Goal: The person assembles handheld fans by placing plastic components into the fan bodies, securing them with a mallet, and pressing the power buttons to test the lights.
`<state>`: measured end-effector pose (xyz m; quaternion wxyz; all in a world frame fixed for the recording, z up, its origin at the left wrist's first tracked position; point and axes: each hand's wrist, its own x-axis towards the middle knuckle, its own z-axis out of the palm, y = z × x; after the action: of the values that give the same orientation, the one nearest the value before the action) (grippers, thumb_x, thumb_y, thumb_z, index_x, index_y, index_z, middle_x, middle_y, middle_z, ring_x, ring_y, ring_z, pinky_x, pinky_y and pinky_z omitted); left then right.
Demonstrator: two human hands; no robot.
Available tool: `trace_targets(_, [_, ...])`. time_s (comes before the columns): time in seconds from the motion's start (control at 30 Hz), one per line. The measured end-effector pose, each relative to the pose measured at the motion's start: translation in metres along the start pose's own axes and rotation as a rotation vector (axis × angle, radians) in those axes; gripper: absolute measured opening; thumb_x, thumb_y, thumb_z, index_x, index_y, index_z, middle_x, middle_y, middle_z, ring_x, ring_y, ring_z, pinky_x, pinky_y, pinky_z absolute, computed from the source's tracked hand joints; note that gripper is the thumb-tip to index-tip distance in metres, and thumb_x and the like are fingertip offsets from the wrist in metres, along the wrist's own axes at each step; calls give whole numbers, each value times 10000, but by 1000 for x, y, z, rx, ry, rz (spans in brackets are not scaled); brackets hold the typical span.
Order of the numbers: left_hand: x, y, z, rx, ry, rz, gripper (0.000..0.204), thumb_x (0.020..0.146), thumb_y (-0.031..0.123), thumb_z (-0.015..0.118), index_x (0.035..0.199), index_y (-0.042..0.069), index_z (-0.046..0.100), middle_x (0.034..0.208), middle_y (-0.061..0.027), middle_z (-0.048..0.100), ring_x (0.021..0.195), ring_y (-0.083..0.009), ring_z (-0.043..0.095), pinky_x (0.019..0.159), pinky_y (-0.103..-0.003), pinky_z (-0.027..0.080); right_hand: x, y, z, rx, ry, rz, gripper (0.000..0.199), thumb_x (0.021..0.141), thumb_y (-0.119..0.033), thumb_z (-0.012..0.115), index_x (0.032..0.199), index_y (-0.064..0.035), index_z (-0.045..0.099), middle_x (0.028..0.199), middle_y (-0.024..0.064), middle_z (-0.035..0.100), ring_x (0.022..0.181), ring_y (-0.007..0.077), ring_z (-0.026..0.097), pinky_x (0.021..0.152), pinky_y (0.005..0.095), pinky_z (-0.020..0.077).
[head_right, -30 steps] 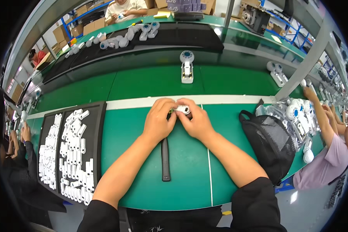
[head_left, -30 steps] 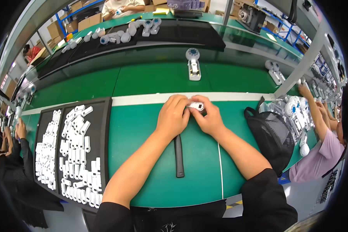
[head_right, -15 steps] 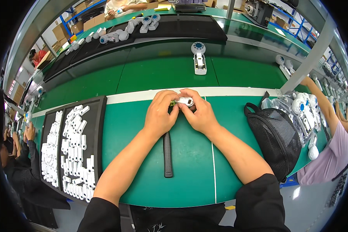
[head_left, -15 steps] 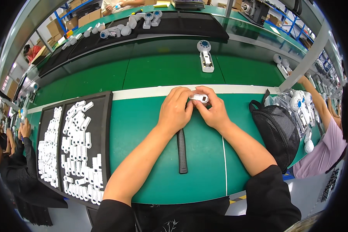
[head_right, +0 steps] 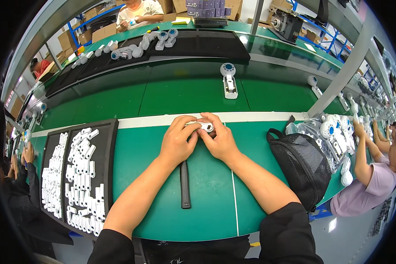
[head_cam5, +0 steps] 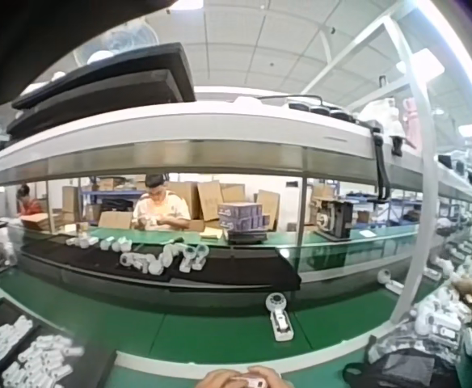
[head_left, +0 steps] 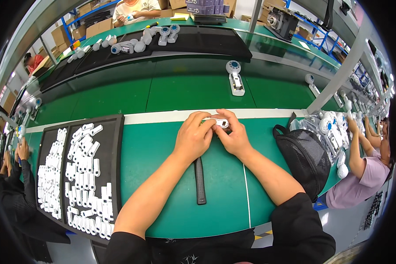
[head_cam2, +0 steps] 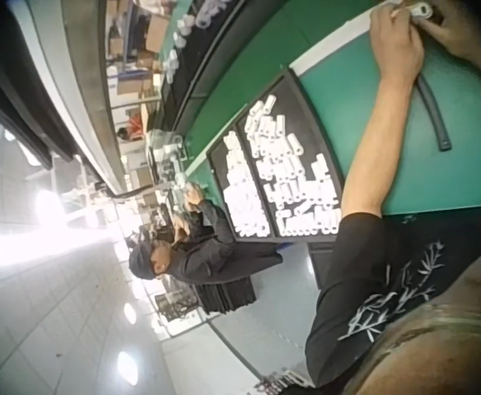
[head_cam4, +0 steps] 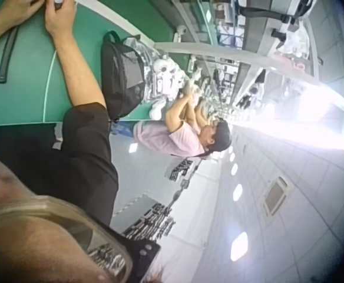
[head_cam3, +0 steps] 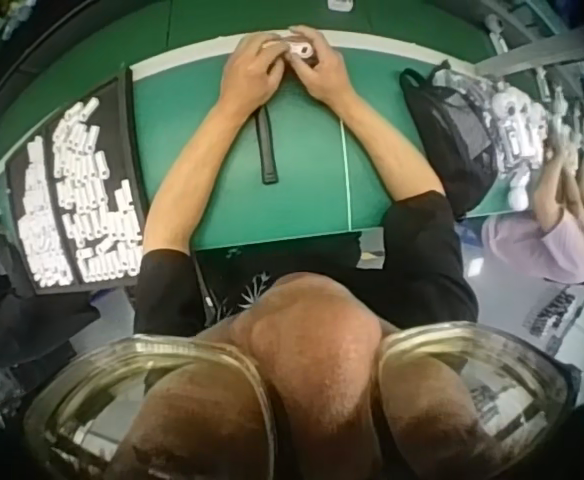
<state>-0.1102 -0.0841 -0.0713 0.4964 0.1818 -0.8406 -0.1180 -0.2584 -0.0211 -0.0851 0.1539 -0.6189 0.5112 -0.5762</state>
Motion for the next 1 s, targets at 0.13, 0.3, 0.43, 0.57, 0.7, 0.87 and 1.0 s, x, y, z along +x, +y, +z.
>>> trace_targets(0.13, [0, 0, 1, 13, -10, 1, 264, 715, -36, 677, 966, 32, 633, 1046, -108, 618, 1002, -312, 597, 802, -392, 516, 0, -4, -3, -12, -26, 23, 439, 872, -24, 634, 1278, -36, 467, 1098, 122, 666, 820, 161, 669, 649, 266, 542])
trace_targets(0.3, [2, -3, 2, -3, -14, -16, 241, 715, -35, 673, 941, 29, 620, 1050, -115, 616, 1010, -323, 593, 815, -398, 512, 3, -8, -2, -70, -42, 9, 440, 873, -20, 631, 1280, -40, 466, 1096, 120, 666, 813, 165, 671, 655, 269, 545])
trace_targets(0.43, [-2, 0, 3, -26, -30, -36, 243, 710, -40, 667, 936, 22, 604, 1049, -124, 615, 1016, -334, 589, 825, -406, 508, -3, -7, -2, -109, -53, -4, 441, 870, -36, 637, 1279, -48, 473, 1072, 118, 677, 752, 165, 671, 620, 272, 536])
trace_targets(0.57, [-1, -2, 1, -40, -30, -32, 257, 703, -47, 657, 943, 20, 593, 1044, -135, 615, 1022, -339, 586, 829, -415, 506, -1, -8, -2, -79, -70, 33, 446, 868, -2, 629, 1284, -47, 474, 1098, 113, 657, 845, 148, 657, 696, 264, 543])
trace_targets(0.7, [3, 3, 3, -96, 4, -22, 236, 710, -45, 637, 934, 21, 602, 1027, -138, 617, 1004, -340, 588, 828, -423, 504, -4, 0, -8, -95, -61, 67, 454, 869, 5, 628, 1293, -51, 479, 1101, 94, 641, 879, 124, 633, 727, 243, 533])
trace_targets(0.87, [-3, -4, -7, -82, 45, 10, 193, 752, 62, 606, 933, 61, 672, 946, -134, 637, 912, -331, 602, 762, -424, 513, -4, 8, 4, -216, -24, 20, 429, 917, -139, 621, 1315, -45, 490, 1171, 105, 585, 1030, 171, 575, 897, 294, 473])
trace_targets(1.0, [0, 2, 6, -172, 58, -25, 140, 756, 92, 597, 867, 73, 681, 884, -108, 611, 862, -305, 582, 749, -412, 491, -2, 26, -19, -21, -50, 37, 455, 947, -121, 594, 1366, -30, 440, 1188, 123, 591, 1024, 176, 590, 878, 286, 484])
